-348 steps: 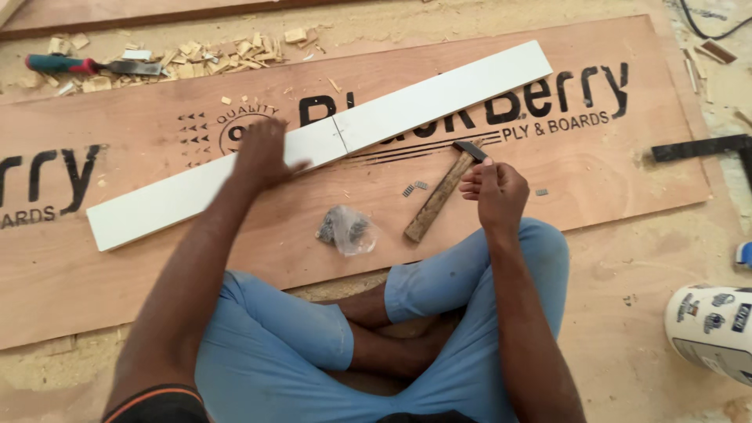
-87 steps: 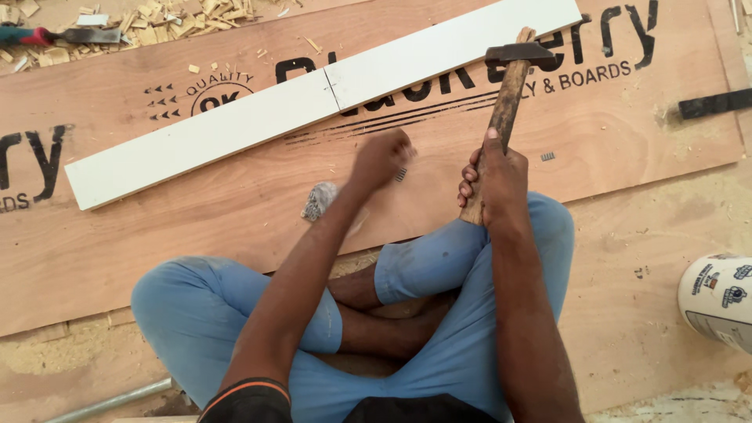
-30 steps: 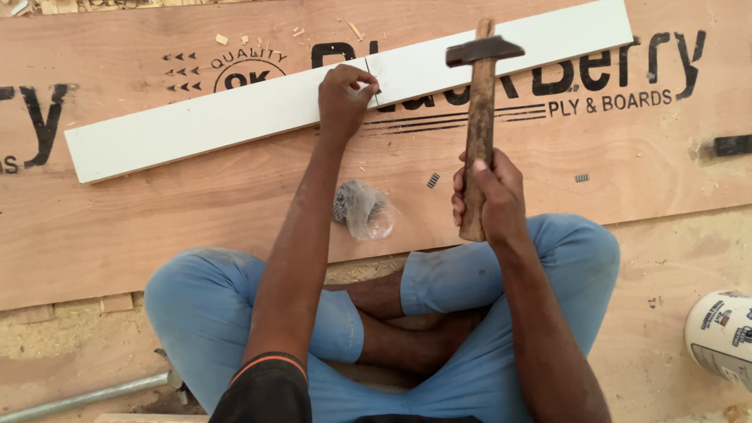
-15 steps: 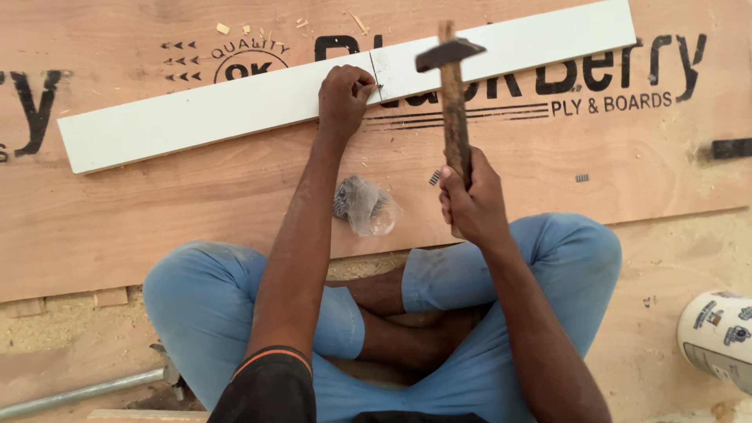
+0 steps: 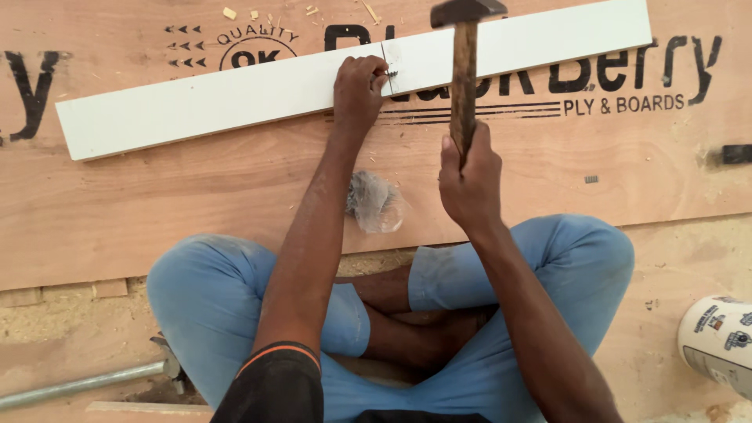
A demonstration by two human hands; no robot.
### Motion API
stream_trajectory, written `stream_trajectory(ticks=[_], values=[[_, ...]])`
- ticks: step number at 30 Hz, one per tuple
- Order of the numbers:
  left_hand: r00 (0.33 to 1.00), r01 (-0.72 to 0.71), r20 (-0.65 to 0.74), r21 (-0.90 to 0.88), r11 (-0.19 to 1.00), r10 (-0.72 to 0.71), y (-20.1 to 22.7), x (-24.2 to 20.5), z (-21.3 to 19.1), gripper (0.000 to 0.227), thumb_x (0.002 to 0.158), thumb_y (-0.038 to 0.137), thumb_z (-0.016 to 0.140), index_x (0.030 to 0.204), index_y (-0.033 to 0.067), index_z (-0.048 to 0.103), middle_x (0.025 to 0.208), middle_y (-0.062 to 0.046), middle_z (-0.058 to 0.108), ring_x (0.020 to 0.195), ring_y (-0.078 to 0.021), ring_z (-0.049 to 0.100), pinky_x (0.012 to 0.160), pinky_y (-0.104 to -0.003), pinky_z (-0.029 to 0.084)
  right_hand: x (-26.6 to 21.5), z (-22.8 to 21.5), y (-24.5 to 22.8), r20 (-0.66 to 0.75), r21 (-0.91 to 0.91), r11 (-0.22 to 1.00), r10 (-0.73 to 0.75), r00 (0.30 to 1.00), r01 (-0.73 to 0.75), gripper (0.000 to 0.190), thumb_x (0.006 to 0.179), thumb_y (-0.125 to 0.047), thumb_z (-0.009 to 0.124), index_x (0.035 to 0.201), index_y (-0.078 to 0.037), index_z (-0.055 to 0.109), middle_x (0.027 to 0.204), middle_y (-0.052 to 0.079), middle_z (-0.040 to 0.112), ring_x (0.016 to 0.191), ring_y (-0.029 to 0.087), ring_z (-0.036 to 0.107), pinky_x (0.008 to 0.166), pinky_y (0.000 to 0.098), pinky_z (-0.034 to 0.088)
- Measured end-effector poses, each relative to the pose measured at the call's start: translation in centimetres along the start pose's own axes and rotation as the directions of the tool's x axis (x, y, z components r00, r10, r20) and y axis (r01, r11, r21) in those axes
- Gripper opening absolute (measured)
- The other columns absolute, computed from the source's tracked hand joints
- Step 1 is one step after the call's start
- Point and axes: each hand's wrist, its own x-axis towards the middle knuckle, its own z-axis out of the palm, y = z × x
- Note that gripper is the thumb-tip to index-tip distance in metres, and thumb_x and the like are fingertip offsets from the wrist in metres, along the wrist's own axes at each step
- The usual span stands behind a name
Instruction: The person hammers several small metal fasteners into a white wooden plank while it rests on a larger piece of plywood on the floor.
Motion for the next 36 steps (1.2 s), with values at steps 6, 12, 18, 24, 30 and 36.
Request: stream_trajectory(ticks=[6, 12, 18, 24, 30, 36], values=[[0.999, 0.040, 0.032, 0.011, 0.999, -0.041, -0.9, 0.0, 0.6, 0.028, 0.082, -0.004, 0.078, 0.105, 0.0057, 0.066, 0.085, -0.007, 0.070, 0.087, -0.0276, 0.063, 0.077, -0.043, 0.052, 2.4, 3.5, 3.6, 0.099, -0.245, 0.968, 0.078, 0.992, -0.051, 0.024, 0.106, -0.024, 0.057, 0.100, -0.001, 0.051, 0.068, 0.021, 0.064, 0.060, 0.043, 0.065, 0.055, 0.0516, 0.046], [0.997, 0.072, 0.030, 0.000, 0.997, -0.072, -1.4, -0.4, 0.9, 0.034, 0.083, -0.004, 0.077, 0.111, 0.0057, 0.061, 0.085, -0.007, 0.068, 0.084, -0.0242, 0.066, 0.073, -0.040, 0.054, 1.9, 4.4, 5.0, 0.125, -0.283, 0.957, 0.104, 0.987, -0.065, 0.023, 0.107, -0.022, 0.055, 0.103, 0.000, 0.049, 0.068, 0.023, 0.064, 0.062, 0.046, 0.064, 0.055, 0.0545, 0.045], [0.997, 0.065, 0.033, -0.023, 0.998, -0.064, -1.4, -0.6, 0.7, 0.038, 0.082, -0.005, 0.077, 0.114, 0.0060, 0.061, 0.086, -0.007, 0.068, 0.079, -0.0221, 0.067, 0.069, -0.038, 0.055, 1.7, 4.7, 5.9, 0.140, -0.313, 0.948, 0.110, 0.984, -0.061, 0.023, 0.107, -0.022, 0.054, 0.107, 0.000, 0.049, 0.069, 0.026, 0.064, 0.065, 0.048, 0.064, 0.056, 0.0576, 0.045], [0.997, 0.063, 0.047, -0.057, 0.996, -0.060, -1.6, -0.7, 0.8, 0.037, 0.084, -0.005, 0.076, 0.115, 0.0067, 0.060, 0.086, -0.007, 0.068, 0.080, -0.0217, 0.067, 0.071, -0.038, 0.056, 1.7, 5.6, 6.6, 0.142, -0.337, 0.941, 0.055, 0.988, -0.004, 0.022, 0.106, -0.021, 0.056, 0.105, 0.000, 0.049, 0.070, 0.026, 0.065, 0.065, 0.049, 0.064, 0.057, 0.0578, 0.047], [0.999, 0.020, 0.036, -0.016, 1.000, -0.019, -1.9, -0.8, 1.1, 0.040, 0.082, -0.005, 0.078, 0.115, 0.0072, 0.059, 0.083, -0.004, 0.069, 0.085, -0.0234, 0.065, 0.074, -0.040, 0.054, 1.4, 4.5, 4.7, 0.078, -0.287, 0.958, 0.021, 0.997, 0.002, 0.023, 0.109, -0.019, 0.055, 0.107, 0.003, 0.047, 0.069, 0.027, 0.063, 0.065, 0.049, 0.064, 0.057, 0.0586, 0.046], [0.998, 0.043, 0.056, -0.014, 0.999, -0.042, -1.9, -0.9, 1.1, 0.041, 0.082, -0.005, 0.078, 0.117, 0.0062, 0.059, 0.087, -0.006, 0.069, 0.084, -0.0234, 0.066, 0.074, -0.041, 0.054, 1.5, 5.6, 6.5, 0.143, -0.449, 0.891, 0.141, 0.980, -0.063, 0.025, 0.108, -0.021, 0.055, 0.106, 0.002, 0.046, 0.072, 0.030, 0.064, 0.068, 0.052, 0.064, 0.062, 0.0617, 0.048]])
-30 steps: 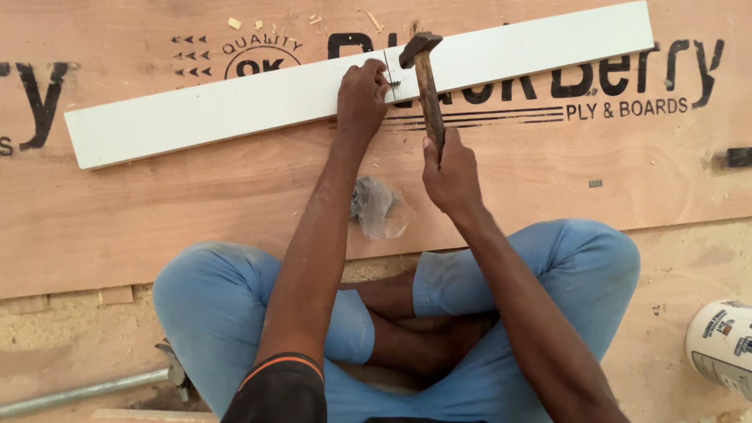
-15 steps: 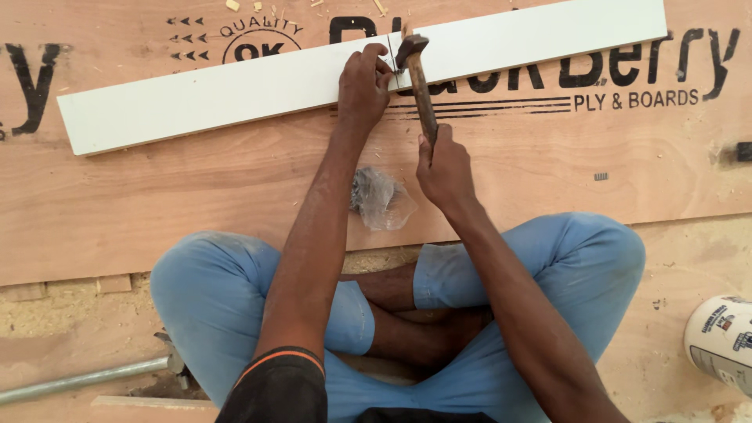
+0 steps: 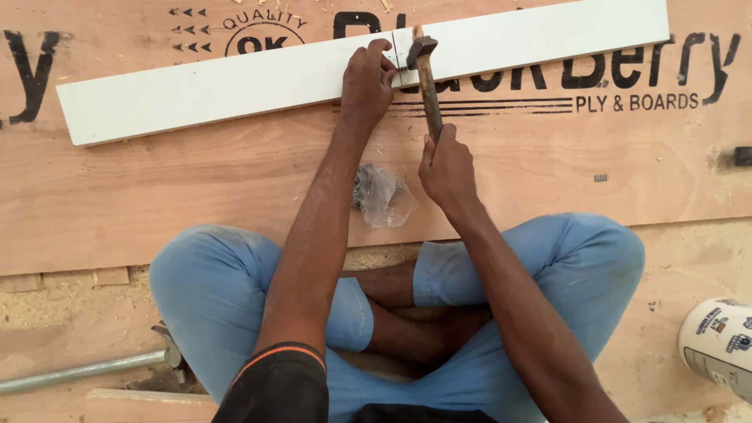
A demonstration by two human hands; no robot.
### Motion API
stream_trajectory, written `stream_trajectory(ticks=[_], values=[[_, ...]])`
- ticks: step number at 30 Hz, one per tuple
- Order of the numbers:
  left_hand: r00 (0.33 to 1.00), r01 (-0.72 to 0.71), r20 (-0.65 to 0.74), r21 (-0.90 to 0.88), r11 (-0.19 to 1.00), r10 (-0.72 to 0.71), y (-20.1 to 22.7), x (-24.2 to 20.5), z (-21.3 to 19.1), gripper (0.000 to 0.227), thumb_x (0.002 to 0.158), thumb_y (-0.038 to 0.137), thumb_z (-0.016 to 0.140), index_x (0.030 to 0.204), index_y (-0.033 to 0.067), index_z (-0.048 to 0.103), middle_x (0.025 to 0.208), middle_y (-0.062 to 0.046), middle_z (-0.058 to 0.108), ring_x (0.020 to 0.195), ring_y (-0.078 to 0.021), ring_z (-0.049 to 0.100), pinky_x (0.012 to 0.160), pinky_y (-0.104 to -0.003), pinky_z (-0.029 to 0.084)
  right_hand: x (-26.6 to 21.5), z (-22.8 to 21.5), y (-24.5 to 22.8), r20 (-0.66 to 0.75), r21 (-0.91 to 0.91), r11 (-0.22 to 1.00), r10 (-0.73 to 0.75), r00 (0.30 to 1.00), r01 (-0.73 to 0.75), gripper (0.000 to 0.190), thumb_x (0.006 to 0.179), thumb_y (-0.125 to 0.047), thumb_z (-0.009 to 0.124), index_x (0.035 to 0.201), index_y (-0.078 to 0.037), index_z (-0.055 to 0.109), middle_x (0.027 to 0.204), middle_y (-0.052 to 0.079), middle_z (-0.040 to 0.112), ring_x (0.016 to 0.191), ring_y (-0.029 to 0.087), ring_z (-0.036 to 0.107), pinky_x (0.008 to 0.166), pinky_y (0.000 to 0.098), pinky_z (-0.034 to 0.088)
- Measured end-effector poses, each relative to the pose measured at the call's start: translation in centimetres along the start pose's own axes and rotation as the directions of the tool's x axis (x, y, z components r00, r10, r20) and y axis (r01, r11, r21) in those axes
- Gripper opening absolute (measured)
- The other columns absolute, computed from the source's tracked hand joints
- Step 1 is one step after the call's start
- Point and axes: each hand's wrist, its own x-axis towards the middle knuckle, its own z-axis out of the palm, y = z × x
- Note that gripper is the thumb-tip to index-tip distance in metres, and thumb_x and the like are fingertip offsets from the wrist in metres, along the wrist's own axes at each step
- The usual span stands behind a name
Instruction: The person hammers several small metal fasteners into a white wooden plank while it rests on a larger piece of plywood on the floor.
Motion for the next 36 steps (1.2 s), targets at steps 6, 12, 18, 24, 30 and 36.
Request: stream_trajectory(ticks=[6, 12, 18, 24, 30, 36], values=[[1.000, -0.022, -0.020, 0.006, 1.000, 0.022, 0.0, -0.2, 0.0, 0.042, 0.082, -0.007, 0.076, 0.119, 0.0055, 0.061, 0.090, -0.009, 0.068, 0.084, -0.0242, 0.067, 0.075, -0.040, 0.055, -0.1, -0.7, 0.3, -0.012, 0.052, 0.998, -0.035, 0.999, 0.035, 0.025, 0.107, -0.022, 0.056, 0.104, 0.002, 0.047, 0.075, 0.030, 0.065, 0.070, 0.052, 0.064, 0.062, 0.0615, 0.048], [0.999, -0.036, -0.017, -0.013, 0.999, 0.036, -0.2, -0.2, 0.1, 0.043, 0.083, -0.007, 0.075, 0.120, 0.0060, 0.060, 0.089, -0.007, 0.068, 0.083, -0.0228, 0.068, 0.075, -0.039, 0.057, -1.0, -3.0, -1.7, -0.187, 0.190, 0.967, -0.133, 0.973, 0.169, 0.023, 0.110, -0.018, 0.053, 0.106, 0.003, 0.046, 0.073, 0.027, 0.064, 0.067, 0.047, 0.064, 0.058, 0.0579, 0.045], [0.999, -0.039, -0.029, -0.050, 0.998, 0.037, -0.2, 0.1, -0.2, 0.045, 0.081, -0.008, 0.077, 0.121, 0.0048, 0.059, 0.090, -0.009, 0.069, 0.084, -0.0243, 0.068, 0.075, -0.041, 0.056, -0.3, -0.9, -0.2, -0.078, 0.046, 0.991, -0.121, 0.990, 0.125, 0.023, 0.105, -0.016, 0.058, 0.103, 0.004, 0.046, 0.070, 0.027, 0.063, 0.064, 0.049, 0.062, 0.056, 0.0568, 0.046], [0.997, -0.070, -0.023, -0.017, 0.997, 0.069, -0.8, -0.6, 0.1, 0.045, 0.082, -0.007, 0.077, 0.122, 0.0056, 0.060, 0.086, -0.007, 0.070, 0.085, -0.0271, 0.066, 0.076, -0.042, 0.055, -0.5, -3.5, -1.0, -0.145, 0.155, 0.986, -0.035, 0.989, 0.058, 0.026, 0.109, -0.020, 0.055, 0.104, 0.004, 0.047, 0.071, 0.028, 0.063, 0.067, 0.050, 0.063, 0.058, 0.0597, 0.045], [0.999, -0.045, -0.022, -0.016, 0.999, 0.044, -0.9, -0.2, 0.4, 0.045, 0.082, -0.007, 0.077, 0.123, 0.0057, 0.060, 0.086, -0.007, 0.070, 0.086, -0.0268, 0.067, 0.076, -0.043, 0.055, -0.2, -0.4, 0.2, -0.048, 0.025, 0.996, -0.085, 0.995, 0.086, 0.026, 0.108, -0.020, 0.057, 0.102, 0.004, 0.049, 0.068, 0.026, 0.062, 0.062, 0.048, 0.062, 0.055, 0.0560, 0.045], [0.996, -0.085, -0.031, 0.006, 0.996, 0.085, -2.2, -1.1, 1.3, 0.049, 0.081, -0.005, 0.078, 0.126, 0.0050, 0.060, 0.089, -0.008, 0.070, 0.085, -0.0276, 0.067, 0.075, -0.042, 0.056, -0.5, -2.6, 0.3, -0.209, 0.123, 0.985, -0.095, 0.973, 0.122, 0.028, 0.110, -0.023, 0.055, 0.107, 0.005, 0.050, 0.074, 0.030, 0.062, 0.070, 0.052, 0.062, 0.057, 0.0611, 0.043]])
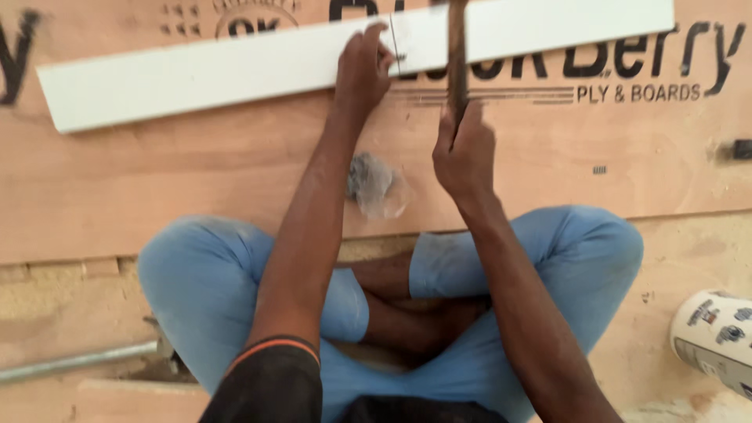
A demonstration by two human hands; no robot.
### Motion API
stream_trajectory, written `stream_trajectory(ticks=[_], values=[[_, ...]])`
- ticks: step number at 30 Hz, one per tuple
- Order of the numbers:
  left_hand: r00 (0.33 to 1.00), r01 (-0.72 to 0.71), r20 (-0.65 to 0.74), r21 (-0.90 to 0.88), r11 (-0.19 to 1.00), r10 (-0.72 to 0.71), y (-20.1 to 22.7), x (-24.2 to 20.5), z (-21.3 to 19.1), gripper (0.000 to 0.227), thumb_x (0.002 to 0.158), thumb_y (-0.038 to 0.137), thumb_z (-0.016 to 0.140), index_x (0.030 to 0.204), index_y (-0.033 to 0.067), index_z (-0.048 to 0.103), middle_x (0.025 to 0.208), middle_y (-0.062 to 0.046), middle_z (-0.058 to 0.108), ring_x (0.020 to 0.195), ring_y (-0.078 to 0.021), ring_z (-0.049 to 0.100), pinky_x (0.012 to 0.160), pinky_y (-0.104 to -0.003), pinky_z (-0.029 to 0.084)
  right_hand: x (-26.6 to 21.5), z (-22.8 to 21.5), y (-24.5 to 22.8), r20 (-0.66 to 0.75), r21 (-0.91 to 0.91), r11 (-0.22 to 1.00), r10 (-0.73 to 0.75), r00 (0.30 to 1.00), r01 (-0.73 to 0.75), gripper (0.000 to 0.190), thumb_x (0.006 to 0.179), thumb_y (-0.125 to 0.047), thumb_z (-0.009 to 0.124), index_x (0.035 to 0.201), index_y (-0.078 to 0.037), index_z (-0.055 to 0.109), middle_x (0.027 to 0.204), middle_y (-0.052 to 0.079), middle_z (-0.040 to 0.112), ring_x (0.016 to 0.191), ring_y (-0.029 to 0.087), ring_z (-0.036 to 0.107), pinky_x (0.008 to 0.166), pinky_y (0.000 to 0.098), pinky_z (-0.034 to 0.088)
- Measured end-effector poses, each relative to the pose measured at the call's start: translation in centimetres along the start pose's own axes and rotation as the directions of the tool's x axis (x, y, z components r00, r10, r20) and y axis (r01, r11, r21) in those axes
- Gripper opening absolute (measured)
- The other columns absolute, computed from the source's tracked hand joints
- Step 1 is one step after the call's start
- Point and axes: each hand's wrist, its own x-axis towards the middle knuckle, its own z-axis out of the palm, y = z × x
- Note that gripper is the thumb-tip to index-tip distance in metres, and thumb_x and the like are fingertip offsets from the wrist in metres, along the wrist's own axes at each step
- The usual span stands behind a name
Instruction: The person hammers several small metal fasteners into a white wooden plank while it rests on a larger piece of plywood on the floor.
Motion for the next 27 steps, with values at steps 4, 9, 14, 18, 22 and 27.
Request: stream_trajectory(ticks=[4, 9, 14, 18, 22, 27], values=[[1.000, 0.007, 0.001, -0.030, 1.000, -0.007, -0.1, 1.4, -0.5, 0.050, 0.082, -0.004, 0.080, 0.127, 0.0048, 0.058, 0.089, -0.007, 0.071, 0.087, -0.0267, 0.068, 0.077, -0.041, 0.057, -0.7, 0.8, -0.1, -0.021, 0.046, 0.998, -0.047, 0.999, 0.048, 0.027, 0.108, -0.022, 0.054, 0.104, 0.005, 0.049, 0.069, 0.028, 0.061, 0.063, 0.049, 0.062, 0.056, 0.0583, 0.045], [0.998, -0.054, -0.024, -0.037, 0.998, 0.053, -0.3, 2.0, -0.1, 0.051, 0.083, -0.005, 0.080, 0.128, 0.0040, 0.058, 0.090, -0.010, 0.068, 0.083, -0.0265, 0.067, 0.073, -0.042, 0.055, 0.7, 0.5, 1.0, 0.132, -0.102, 0.995, 0.005, 0.991, 0.009, 0.025, 0.106, -0.020, 0.058, 0.097, 0.003, 0.051, 0.070, 0.026, 0.062, 0.062, 0.048, 0.062, 0.055, 0.0561, 0.046], [1.000, -0.005, -0.018, -0.032, 0.999, 0.005, -1.1, 0.7, 0.2, 0.054, 0.084, -0.005, 0.078, 0.132, 0.0053, 0.057, 0.092, -0.009, 0.068, 0.082, -0.0244, 0.068, 0.074, -0.041, 0.056, -1.3, -0.4, -0.4, -0.047, 0.065, 0.997, -0.028, 0.999, 0.031, 0.029, 0.108, -0.020, 0.053, 0.104, 0.008, 0.049, 0.075, 0.029, 0.064, 0.069, 0.050, 0.065, 0.058, 0.0587, 0.046], [1.000, 0.019, -0.025, -0.030, 0.999, -0.020, -0.1, 0.1, -0.3, 0.051, 0.082, -0.004, 0.079, 0.129, 0.0049, 0.060, 0.086, -0.010, 0.069, 0.081, -0.0263, 0.067, 0.074, -0.042, 0.056, -0.1, 2.9, 1.1, 0.092, -0.179, 0.984, 0.041, 0.995, -0.024, 0.031, 0.107, -0.023, 0.058, 0.100, 0.007, 0.052, 0.070, 0.028, 0.062, 0.062, 0.049, 0.062, 0.055, 0.0560, 0.047], [0.994, -0.098, -0.053, 0.049, 0.994, 0.101, -2.5, 3.7, 1.2, 0.045, 0.084, -0.003, 0.080, 0.126, 0.0034, 0.062, 0.085, -0.011, 0.070, 0.081, -0.0291, 0.066, 0.073, -0.045, 0.054, 1.9, 0.8, 2.5, -0.031, -0.133, 0.983, -0.128, 0.991, 0.123, 0.026, 0.109, -0.021, 0.056, 0.102, 0.003, 0.054, 0.071, 0.025, 0.064, 0.062, 0.045, 0.064, 0.054, 0.0558, 0.047], [0.999, -0.012, -0.033, -0.011, 1.000, 0.012, -2.5, 2.1, 1.0, 0.031, 0.088, 0.001, 0.082, 0.110, 0.0068, 0.061, 0.086, -0.010, 0.071, 0.083, -0.0292, 0.069, 0.076, -0.045, 0.056, -0.6, 1.1, 0.6, -0.083, 0.032, 0.996, -0.078, 0.993, 0.081, 0.029, 0.110, -0.020, 0.052, 0.111, 0.009, 0.051, 0.067, 0.028, 0.061, 0.057, 0.047, 0.062, 0.052, 0.0575, 0.044]])
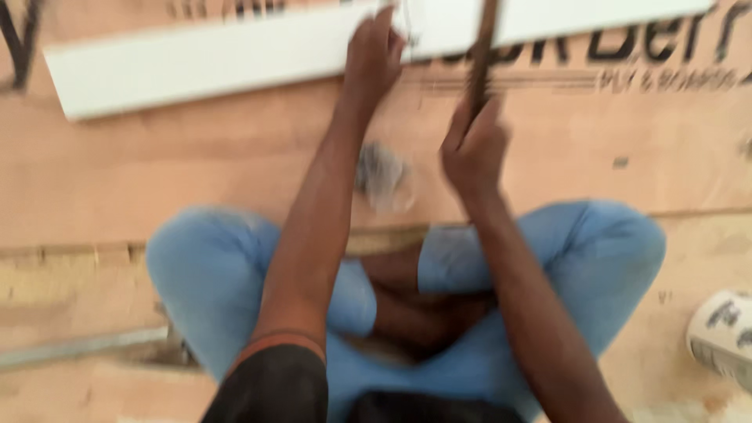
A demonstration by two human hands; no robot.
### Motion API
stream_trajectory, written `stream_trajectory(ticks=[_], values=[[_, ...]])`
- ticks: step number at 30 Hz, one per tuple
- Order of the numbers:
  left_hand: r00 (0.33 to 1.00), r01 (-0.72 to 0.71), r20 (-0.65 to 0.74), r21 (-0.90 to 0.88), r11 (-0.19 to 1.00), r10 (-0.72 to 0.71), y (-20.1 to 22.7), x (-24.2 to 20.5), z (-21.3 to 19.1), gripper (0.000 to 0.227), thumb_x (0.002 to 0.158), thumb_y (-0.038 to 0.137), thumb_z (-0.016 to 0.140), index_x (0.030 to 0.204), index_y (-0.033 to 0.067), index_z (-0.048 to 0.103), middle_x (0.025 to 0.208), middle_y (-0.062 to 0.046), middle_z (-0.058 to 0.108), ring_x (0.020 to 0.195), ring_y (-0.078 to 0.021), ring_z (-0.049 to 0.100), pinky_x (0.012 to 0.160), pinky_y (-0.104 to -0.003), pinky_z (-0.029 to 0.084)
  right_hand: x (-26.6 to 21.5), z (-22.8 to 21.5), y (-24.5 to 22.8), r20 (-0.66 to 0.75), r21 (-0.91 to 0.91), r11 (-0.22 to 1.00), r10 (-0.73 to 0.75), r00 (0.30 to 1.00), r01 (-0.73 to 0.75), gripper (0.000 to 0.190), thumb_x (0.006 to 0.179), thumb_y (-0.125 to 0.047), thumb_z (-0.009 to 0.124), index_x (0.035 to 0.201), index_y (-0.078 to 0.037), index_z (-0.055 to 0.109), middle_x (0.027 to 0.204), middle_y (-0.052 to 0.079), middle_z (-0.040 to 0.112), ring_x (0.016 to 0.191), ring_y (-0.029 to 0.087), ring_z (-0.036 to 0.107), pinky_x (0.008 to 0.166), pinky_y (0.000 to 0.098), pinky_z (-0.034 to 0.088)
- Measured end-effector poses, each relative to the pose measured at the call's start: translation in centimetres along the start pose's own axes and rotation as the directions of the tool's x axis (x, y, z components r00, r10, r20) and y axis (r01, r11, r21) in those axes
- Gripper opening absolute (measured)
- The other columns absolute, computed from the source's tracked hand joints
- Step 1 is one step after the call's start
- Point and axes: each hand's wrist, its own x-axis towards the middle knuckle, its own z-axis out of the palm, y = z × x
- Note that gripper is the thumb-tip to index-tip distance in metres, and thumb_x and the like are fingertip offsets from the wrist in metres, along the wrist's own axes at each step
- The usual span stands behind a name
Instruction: The person hammers several small metal fasteners into a white wooden plank while it rests on a larger piece of plywood on the floor.
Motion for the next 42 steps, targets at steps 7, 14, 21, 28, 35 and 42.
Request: stream_trajectory(ticks=[7, 14, 21, 28, 35, 42], values=[[0.998, -0.065, -0.002, -0.002, 0.998, 0.065, 2.3, 0.3, -1.7, 0.047, 0.087, -0.004, 0.078, 0.129, 0.0056, 0.059, 0.091, -0.009, 0.068, 0.085, -0.0260, 0.068, 0.075, -0.041, 0.057, 0.7, -0.4, -0.9, 0.237, -0.045, 0.957, 0.288, 0.928, -0.285, 0.028, 0.106, -0.024, 0.055, 0.098, 0.003, 0.051, 0.070, 0.025, 0.064, 0.059, 0.044, 0.065, 0.053, 0.0531, 0.048], [0.998, -0.006, 0.060, -0.013, 1.000, 0.007, 3.9, -0.8, -3.3, 0.044, 0.088, -0.003, 0.079, 0.126, 0.0078, 0.059, 0.093, -0.006, 0.068, 0.084, -0.0197, 0.068, 0.074, -0.033, 0.058, 1.2, -2.1, -3.0, 0.156, 0.047, 0.982, 0.173, 0.972, -0.183, 0.025, 0.107, -0.021, 0.058, 0.097, 0.001, 0.054, 0.067, 0.020, 0.063, 0.057, 0.040, 0.064, 0.053, 0.0498, 0.045], [0.986, 0.108, 0.139, -0.141, 0.984, -0.088, 3.5, -0.3, -4.1, 0.048, 0.087, -0.007, 0.072, 0.132, 0.0042, 0.058, 0.100, -0.008, 0.072, 0.082, -0.0184, 0.069, 0.077, -0.032, 0.060, 1.4, -1.6, -2.7, 0.091, 0.061, 0.996, 0.063, 0.994, -0.068, 0.027, 0.109, -0.020, 0.058, 0.099, 0.003, 0.050, 0.066, 0.023, 0.061, 0.060, 0.043, 0.064, 0.052, 0.0514, 0.044], [0.998, 0.007, -0.065, 0.324, 0.946, 0.015, -0.5, 1.0, -5.1, 0.045, 0.088, -0.008, 0.061, 0.133, -0.0082, 0.056, 0.130, -0.023, 0.059, 0.127, -0.0345, 0.055, 0.113, -0.043, 0.046, 1.2, 0.2, -1.9, 0.236, -0.030, 0.988, 0.156, 0.959, -0.153, 0.029, 0.107, -0.023, 0.057, 0.096, 0.003, 0.049, 0.067, 0.025, 0.063, 0.061, 0.046, 0.063, 0.055, 0.0557, 0.045], [1.000, -0.030, 0.010, 0.406, 0.913, 0.029, 1.8, 0.6, -5.9, 0.039, 0.083, -0.006, 0.060, 0.121, -0.0110, 0.058, 0.124, -0.026, 0.058, 0.124, -0.0438, 0.051, 0.115, -0.050, 0.038, 1.8, -0.2, -1.2, 0.299, -0.173, 0.982, 0.124, 0.946, -0.074, 0.031, 0.107, -0.028, 0.057, 0.100, 0.002, 0.057, 0.074, 0.026, 0.067, 0.066, 0.046, 0.066, 0.059, 0.0538, 0.050], [0.999, -0.049, 0.017, 0.507, 0.861, 0.047, 0.9, 0.7, -5.0, 0.045, 0.074, -0.011, 0.053, 0.119, -0.0111, 0.060, 0.122, -0.025, 0.056, 0.120, -0.0397, 0.051, 0.114, -0.045, 0.041, 7.1, -10.1, -6.2, -0.245, 0.319, 0.891, -0.253, 0.936, 0.324, 0.030, 0.122, -0.027, 0.044, 0.106, -0.003, 0.052, 0.071, 0.004, 0.051, 0.051, 0.011, 0.052, 0.046, 0.0277, 0.044]])
